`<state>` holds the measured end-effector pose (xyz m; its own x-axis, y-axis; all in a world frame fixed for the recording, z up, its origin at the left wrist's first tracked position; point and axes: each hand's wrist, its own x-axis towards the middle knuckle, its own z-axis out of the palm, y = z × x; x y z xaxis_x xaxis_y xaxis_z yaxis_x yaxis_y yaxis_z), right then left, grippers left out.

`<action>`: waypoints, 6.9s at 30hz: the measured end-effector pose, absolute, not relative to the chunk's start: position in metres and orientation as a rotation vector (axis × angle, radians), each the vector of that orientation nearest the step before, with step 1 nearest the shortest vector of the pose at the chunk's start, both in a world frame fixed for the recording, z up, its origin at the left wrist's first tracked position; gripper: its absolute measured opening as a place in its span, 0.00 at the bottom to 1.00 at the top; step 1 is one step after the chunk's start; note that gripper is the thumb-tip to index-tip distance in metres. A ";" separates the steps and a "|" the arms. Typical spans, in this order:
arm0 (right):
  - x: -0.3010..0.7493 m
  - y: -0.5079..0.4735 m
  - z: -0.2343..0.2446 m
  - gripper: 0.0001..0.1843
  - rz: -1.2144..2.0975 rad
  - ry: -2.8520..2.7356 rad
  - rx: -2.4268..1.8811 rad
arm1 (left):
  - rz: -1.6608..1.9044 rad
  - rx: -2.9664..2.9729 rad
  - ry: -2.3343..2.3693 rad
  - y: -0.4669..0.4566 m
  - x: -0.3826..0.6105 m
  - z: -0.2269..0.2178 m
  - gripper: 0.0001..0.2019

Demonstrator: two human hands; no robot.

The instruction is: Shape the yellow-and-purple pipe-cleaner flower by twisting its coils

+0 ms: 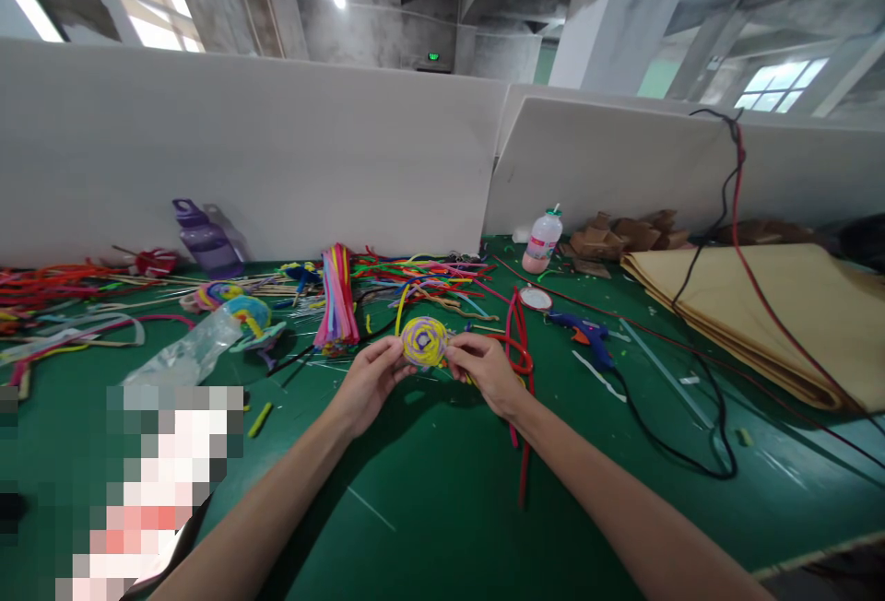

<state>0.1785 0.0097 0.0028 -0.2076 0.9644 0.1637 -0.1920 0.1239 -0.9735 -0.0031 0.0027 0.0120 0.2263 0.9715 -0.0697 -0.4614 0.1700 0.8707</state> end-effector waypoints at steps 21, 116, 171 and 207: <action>0.180 0.005 0.009 0.10 1.607 -1.252 -0.769 | 1.167 0.786 0.678 0.003 -0.007 0.008 0.07; 0.188 0.013 0.009 0.11 1.672 -1.119 -0.673 | 1.171 0.860 0.777 0.006 -0.005 0.006 0.10; 0.184 0.008 0.005 0.09 1.752 -1.184 -0.718 | 1.031 1.423 0.976 0.003 0.000 0.007 0.11; 0.184 0.007 0.007 0.11 1.761 -1.185 -0.723 | 1.074 1.385 1.004 0.003 0.000 0.009 0.10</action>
